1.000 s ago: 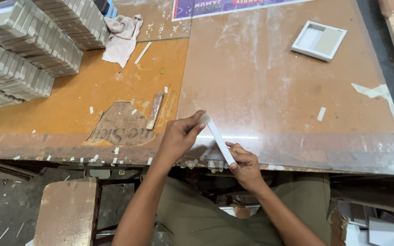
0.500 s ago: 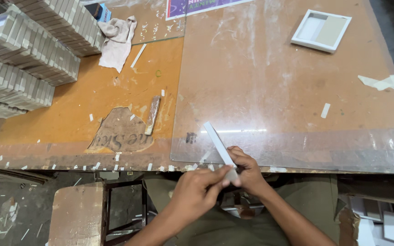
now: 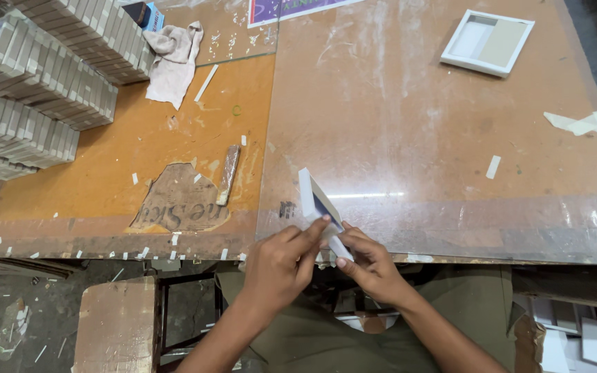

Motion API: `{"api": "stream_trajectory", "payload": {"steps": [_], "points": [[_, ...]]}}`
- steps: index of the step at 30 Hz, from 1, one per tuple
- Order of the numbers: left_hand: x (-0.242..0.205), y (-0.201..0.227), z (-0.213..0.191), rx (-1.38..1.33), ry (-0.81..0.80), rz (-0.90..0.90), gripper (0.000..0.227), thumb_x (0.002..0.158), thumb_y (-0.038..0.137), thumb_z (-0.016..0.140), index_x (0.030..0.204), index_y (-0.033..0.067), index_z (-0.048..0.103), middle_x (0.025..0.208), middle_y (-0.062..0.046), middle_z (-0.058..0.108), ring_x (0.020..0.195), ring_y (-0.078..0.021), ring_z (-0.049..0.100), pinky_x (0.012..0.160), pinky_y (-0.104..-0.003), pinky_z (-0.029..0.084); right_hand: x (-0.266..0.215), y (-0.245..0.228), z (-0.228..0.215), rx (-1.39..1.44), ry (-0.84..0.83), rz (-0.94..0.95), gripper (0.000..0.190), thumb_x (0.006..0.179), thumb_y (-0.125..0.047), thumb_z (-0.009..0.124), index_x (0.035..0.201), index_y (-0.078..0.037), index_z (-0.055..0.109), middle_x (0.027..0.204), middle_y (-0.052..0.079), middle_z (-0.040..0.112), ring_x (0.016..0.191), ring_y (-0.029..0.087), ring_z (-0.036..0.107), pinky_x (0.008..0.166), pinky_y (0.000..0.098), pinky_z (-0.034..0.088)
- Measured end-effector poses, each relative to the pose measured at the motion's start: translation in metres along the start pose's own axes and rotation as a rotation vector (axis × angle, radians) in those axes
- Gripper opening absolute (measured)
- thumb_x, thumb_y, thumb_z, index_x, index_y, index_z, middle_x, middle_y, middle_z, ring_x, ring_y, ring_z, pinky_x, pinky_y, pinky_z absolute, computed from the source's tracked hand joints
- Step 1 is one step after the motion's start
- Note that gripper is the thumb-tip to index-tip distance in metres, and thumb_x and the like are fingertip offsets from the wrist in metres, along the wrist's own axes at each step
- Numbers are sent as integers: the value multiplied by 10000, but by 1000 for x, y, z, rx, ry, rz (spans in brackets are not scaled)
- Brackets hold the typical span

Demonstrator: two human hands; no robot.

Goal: The person repeatedly picks up small white square frames and a small rectangular tool, rubs the tool along the frame edges, and places the finished frames on the table. The process is repeated for multiple frames throughout the clip.

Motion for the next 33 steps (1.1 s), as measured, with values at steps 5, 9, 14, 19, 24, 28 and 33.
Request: {"api": "stream_trajectory", "payload": {"steps": [5, 9, 14, 19, 24, 28, 33], "points": [[19, -10, 0, 103, 132, 101, 553, 905, 101, 754, 1426, 233, 625, 699, -50, 636, 560, -205, 612, 526, -379, 477, 1, 13, -5, 21, 7, -33, 355, 972, -99, 663, 1294, 51, 650, 1172, 104, 635, 1259, 208, 555, 1213, 452, 262], [26, -18, -9, -103, 293, 67, 507, 993, 119, 719, 1468, 221, 577, 833, -51, 706, 653, -171, 671, 580, -337, 516, -4, 17, -11, -128, -33, -84, 291, 978, -64, 683, 1247, 49, 684, 1072, 95, 658, 1065, 212, 649, 1317, 465, 132], [15, -11, 13, -176, -54, -22, 424, 930, 127, 687, 1348, 201, 688, 800, -62, 730, 607, -183, 672, 562, -329, 535, -17, 16, -5, -131, 33, 59, 468, 885, -224, 736, 1258, 22, 600, 1085, 82, 679, 1033, 200, 650, 1087, 429, 392], [13, -3, 29, -67, -88, -15, 355, 917, 195, 733, 1272, 183, 742, 732, -92, 701, 607, -256, 670, 549, -387, 513, -20, 1, 2, -219, 84, -220, 766, 1018, -626, 459, 1347, 65, 494, 1132, 105, 592, 1052, 224, 574, 951, 382, 459], [26, -13, 9, -79, 51, -107, 352, 933, 190, 715, 1283, 169, 727, 745, -86, 695, 617, -239, 681, 570, -380, 528, -12, -5, 8, -485, 149, -311, 578, 1064, -570, 392, 938, -39, 582, 833, 76, 507, 850, 248, 503, 1054, 450, 431], [32, -18, 2, -48, 110, -220, 336, 936, 207, 725, 1270, 171, 733, 699, -96, 673, 578, -241, 661, 547, -392, 503, -3, -12, 6, -619, 145, -435, 489, 1023, -476, 500, 939, -6, 607, 801, 107, 497, 799, 295, 488, 941, 463, 447], [38, -21, 2, 68, 76, -220, 344, 923, 222, 719, 1265, 184, 742, 671, -111, 656, 575, -283, 643, 525, -425, 481, 9, -13, 7, -679, 88, -471, 379, 1004, -397, 562, 957, -21, 591, 842, 147, 493, 854, 357, 510, 857, 455, 463]]}}
Point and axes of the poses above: each hand's wrist, its own x-axis towards the middle knuckle, its own z-axis out of the palm, y = z × x, the point moved 2 cm from there along x, towards the middle knuckle
